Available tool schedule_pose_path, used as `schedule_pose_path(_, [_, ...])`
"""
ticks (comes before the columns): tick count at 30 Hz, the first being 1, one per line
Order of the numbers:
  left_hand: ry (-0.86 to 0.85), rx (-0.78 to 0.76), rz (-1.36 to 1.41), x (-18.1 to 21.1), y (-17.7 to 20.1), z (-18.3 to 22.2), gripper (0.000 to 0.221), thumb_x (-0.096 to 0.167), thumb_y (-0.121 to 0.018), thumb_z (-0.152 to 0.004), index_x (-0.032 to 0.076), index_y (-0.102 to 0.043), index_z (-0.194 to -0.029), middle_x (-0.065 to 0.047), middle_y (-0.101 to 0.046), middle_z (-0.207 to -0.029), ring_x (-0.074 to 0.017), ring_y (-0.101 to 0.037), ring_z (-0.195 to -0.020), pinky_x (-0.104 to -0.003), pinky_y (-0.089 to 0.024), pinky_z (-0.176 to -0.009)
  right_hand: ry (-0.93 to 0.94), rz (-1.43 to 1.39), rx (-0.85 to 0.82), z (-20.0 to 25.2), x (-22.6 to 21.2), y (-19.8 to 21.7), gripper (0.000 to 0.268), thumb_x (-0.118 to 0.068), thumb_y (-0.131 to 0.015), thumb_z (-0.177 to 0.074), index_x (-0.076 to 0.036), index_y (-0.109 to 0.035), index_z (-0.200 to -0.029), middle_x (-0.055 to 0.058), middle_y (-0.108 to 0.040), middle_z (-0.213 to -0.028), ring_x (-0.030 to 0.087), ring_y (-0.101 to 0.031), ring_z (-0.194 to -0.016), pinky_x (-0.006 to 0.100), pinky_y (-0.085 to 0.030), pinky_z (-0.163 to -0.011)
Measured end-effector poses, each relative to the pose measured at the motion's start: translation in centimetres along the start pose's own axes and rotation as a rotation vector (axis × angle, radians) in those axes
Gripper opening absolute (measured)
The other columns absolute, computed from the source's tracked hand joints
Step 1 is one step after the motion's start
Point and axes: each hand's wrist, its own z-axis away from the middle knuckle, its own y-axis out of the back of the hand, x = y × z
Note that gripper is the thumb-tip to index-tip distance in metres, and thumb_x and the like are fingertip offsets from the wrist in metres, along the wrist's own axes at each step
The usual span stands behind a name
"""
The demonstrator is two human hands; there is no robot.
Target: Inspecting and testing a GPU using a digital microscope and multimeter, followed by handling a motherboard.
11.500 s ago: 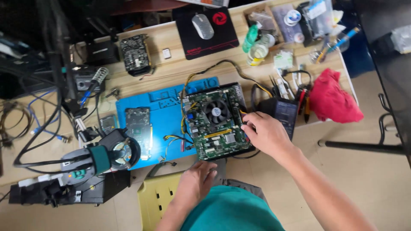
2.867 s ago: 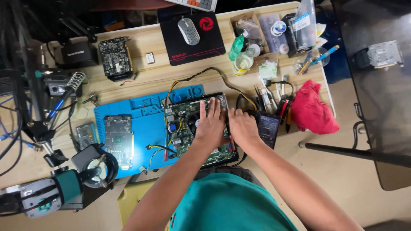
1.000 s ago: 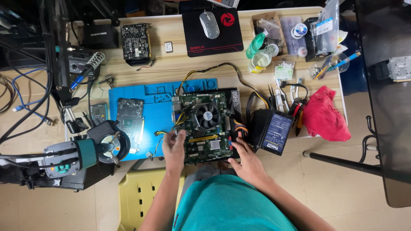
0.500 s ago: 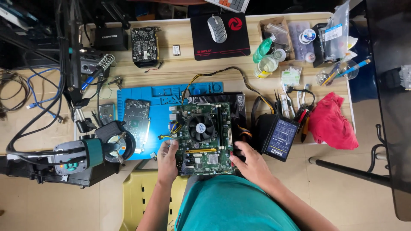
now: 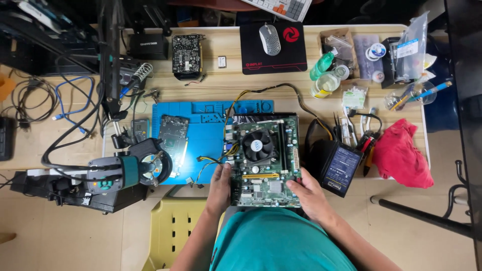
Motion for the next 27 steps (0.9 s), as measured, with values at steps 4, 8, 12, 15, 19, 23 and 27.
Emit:
schedule_pose_path(4, [0.067, -0.038, -0.497, -4.8, 7.8, -5.3, 0.069, 0.068, -0.045, -0.112, 0.012, -0.084, -0.120, -0.016, -0.085, -0.094, -0.0248, -0.085, -0.082, -0.040, -0.070, -0.082, 0.004, -0.022, 0.030, -0.3, 2.1, 2.1, 0.011, 0.001, -0.076, -0.100, -0.006, -0.075, -0.109, -0.002, -0.054, -0.082, 0.009, -0.051, -0.077, 0.026, -0.049, -0.068])
schedule_pose_path(8, [-0.496, 0.077, -1.097, -3.2, 9.0, -5.0, 0.026, 0.021, -0.073, -0.103, 0.015, -0.070, -0.128, -0.007, -0.073, -0.122, -0.0300, -0.069, -0.103, -0.047, -0.058, -0.074, -0.080, 0.137, -0.049, 0.9, 1.7, 3.5, 0.026, -0.013, -0.064, -0.111, -0.006, -0.071, -0.135, 0.000, -0.055, -0.087, 0.011, -0.046, -0.077, 0.030, -0.039, -0.071])
schedule_pose_path(12, [-0.624, -0.149, -1.415, -1.9, 6.7, -6.6, 0.064, 0.023, -0.075, -0.101, 0.016, -0.055, -0.161, -0.011, -0.062, -0.157, -0.0378, -0.055, -0.137, -0.053, -0.055, -0.101, -0.139, 0.237, -0.034, 2.0, -0.4, 3.4, 0.028, -0.017, -0.063, -0.111, -0.006, -0.072, -0.135, 0.006, -0.070, -0.095, 0.015, -0.058, -0.081, 0.032, -0.047, -0.075])
schedule_pose_path(15, [-0.606, -0.148, -1.571, -5.2, 6.9, -11.1, 0.034, 0.033, -0.067, -0.106, 0.018, -0.076, -0.135, -0.006, -0.077, -0.125, -0.0350, -0.062, -0.119, -0.049, -0.051, -0.090, -0.148, 0.211, -0.019, 2.4, 1.3, 4.2, 0.018, -0.015, -0.065, -0.111, -0.005, -0.072, -0.125, 0.003, -0.059, -0.084, 0.014, -0.048, -0.073, 0.032, -0.039, -0.068])
schedule_pose_path(19, [-0.717, -0.125, -1.282, -4.0, 7.3, -10.6, 0.022, 0.025, -0.063, -0.111, 0.011, -0.077, -0.104, -0.011, -0.074, -0.097, -0.0378, -0.063, -0.092, -0.052, -0.047, -0.063, -0.104, 0.174, -0.014, 2.4, 2.6, 4.9, 0.033, -0.015, -0.066, -0.108, -0.003, -0.071, -0.139, 0.005, -0.069, -0.092, 0.014, -0.058, -0.080, 0.031, -0.047, -0.073])
schedule_pose_path(23, [-0.667, -0.127, -0.999, -1.7, 7.3, -8.8, 0.025, 0.021, -0.064, -0.110, 0.006, -0.080, -0.121, -0.015, -0.077, -0.114, -0.0382, -0.074, -0.092, -0.049, -0.056, -0.067, -0.099, 0.055, -0.082, 1.8, 2.6, 4.5, 0.047, -0.013, -0.064, -0.108, -0.003, -0.063, -0.154, 0.009, -0.072, -0.109, 0.017, -0.063, -0.093, 0.033, -0.051, -0.083])
schedule_pose_path(27, [-0.934, -0.298, -0.982, -2.8, 7.0, -10.1, 0.019, 0.007, -0.071, -0.105, 0.002, -0.079, -0.122, -0.017, -0.078, -0.122, -0.0376, -0.074, -0.114, -0.050, -0.066, -0.089, -0.091, -0.057, -0.108, 0.4, 2.3, 2.5, 0.047, -0.012, -0.063, -0.108, -0.001, -0.063, -0.153, 0.011, -0.075, -0.118, 0.018, -0.066, -0.103, 0.034, -0.053, -0.091])
